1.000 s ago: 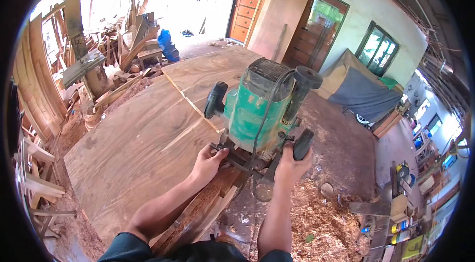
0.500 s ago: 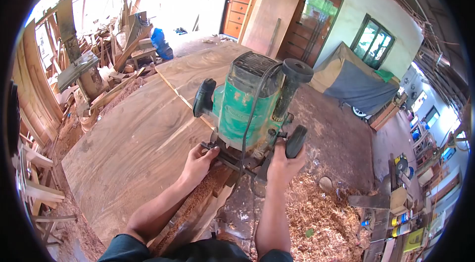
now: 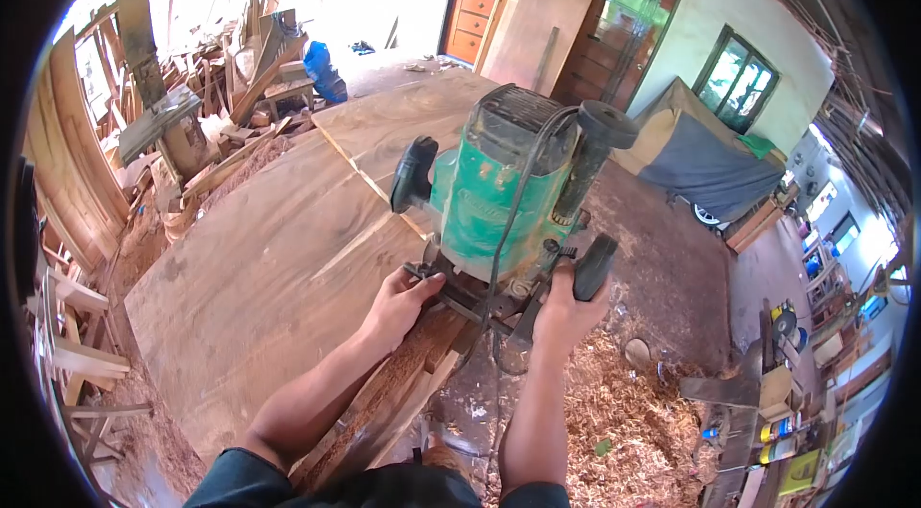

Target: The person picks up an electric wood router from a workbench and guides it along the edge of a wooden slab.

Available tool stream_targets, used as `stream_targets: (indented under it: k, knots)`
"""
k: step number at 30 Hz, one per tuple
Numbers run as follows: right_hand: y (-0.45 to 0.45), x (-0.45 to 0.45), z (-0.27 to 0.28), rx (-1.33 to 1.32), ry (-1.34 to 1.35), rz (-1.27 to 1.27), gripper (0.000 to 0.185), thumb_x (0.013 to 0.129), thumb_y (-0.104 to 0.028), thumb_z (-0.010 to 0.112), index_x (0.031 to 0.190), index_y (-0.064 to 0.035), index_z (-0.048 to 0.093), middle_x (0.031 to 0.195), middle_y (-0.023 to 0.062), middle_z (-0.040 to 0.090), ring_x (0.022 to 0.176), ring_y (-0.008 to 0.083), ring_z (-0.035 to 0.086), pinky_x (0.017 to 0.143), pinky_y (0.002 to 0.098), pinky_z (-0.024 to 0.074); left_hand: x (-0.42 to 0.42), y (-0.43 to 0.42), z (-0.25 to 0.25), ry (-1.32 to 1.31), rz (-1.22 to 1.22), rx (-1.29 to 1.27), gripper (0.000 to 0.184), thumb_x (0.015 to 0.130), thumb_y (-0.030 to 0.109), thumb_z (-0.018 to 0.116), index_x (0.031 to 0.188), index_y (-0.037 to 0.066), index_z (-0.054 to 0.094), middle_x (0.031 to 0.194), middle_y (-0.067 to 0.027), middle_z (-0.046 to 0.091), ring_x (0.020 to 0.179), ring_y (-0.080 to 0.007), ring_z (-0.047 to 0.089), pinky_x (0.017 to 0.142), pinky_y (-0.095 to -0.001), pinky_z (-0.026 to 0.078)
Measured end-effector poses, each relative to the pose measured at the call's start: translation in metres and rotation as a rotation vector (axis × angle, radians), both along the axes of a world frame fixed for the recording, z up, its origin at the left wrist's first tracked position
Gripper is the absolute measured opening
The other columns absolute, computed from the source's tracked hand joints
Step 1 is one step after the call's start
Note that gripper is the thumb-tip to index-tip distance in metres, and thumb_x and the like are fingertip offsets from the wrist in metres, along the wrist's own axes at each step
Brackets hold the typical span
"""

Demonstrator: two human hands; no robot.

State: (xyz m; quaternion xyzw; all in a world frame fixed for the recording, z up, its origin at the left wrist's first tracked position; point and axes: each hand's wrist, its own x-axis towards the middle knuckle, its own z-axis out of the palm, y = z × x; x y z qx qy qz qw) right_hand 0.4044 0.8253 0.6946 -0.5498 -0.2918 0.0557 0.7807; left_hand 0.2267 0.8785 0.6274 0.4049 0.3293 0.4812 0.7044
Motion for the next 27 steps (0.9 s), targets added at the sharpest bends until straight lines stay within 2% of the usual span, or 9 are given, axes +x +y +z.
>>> stream_targets:
  k: [2,8,11,20,27]
  knots:
    - [0.0,0.001,0.0,0.004,0.01,0.001,0.015,0.085,-0.012,0.066,0.094,-0.003,0.056,0.07,0.0007,0.051,0.049,0.0074,0.045,0.041,0.0243,0.0353,0.001,0.002,0.0,-0.009,-0.002,-0.008,0.022,0.093,0.014,0.067,0.106,-0.002,0.06,0.099,-0.007,0.069,0.09,-0.0123,0.063,0.083,-0.0286,0.049]
    - [0.0,0.004,0.001,-0.001,0.027,0.034,0.014,0.086,-0.012,0.066,0.091,-0.0045,0.056,0.069,-0.0005,0.05,0.047,0.0063,0.043,0.04,0.0236,0.0328,0.004,0.008,-0.007,0.039,0.004,0.0,0.02,0.091,0.012,0.068,0.103,-0.002,0.06,0.093,-0.006,0.069,0.084,-0.012,0.064,0.078,-0.0281,0.05]
    - [0.004,0.005,-0.001,0.022,0.024,0.035,0.014,0.085,-0.012,0.067,0.09,-0.0053,0.055,0.067,-0.0013,0.049,0.046,0.006,0.042,0.039,0.0238,0.0317,0.008,0.011,-0.008,0.006,0.028,0.002,0.029,0.088,0.016,0.073,0.102,-0.003,0.056,0.085,-0.0049,0.064,0.077,-0.0107,0.059,0.069,-0.0266,0.048]
    - [0.023,0.032,-0.017,0.031,-0.093,-0.01,0.013,0.085,-0.009,0.067,0.088,-0.0065,0.055,0.064,-0.003,0.046,0.044,0.0056,0.039,0.039,0.0236,0.0297,0.015,0.023,-0.001,0.054,-0.027,-0.013,0.025,0.088,0.018,0.072,0.097,0.0,0.057,0.072,-0.0003,0.058,0.056,-0.0077,0.048,0.048,-0.0257,0.037]
    - [0.03,0.034,-0.01,0.045,-0.074,-0.001,0.014,0.084,-0.01,0.068,0.088,-0.0065,0.054,0.064,-0.0032,0.046,0.045,0.0056,0.039,0.039,0.0235,0.0292,0.024,0.032,-0.003,0.063,-0.019,-0.007,0.021,0.089,0.018,0.07,0.093,0.0,0.06,0.066,0.0007,0.056,0.05,-0.0075,0.046,0.042,-0.0268,0.032]
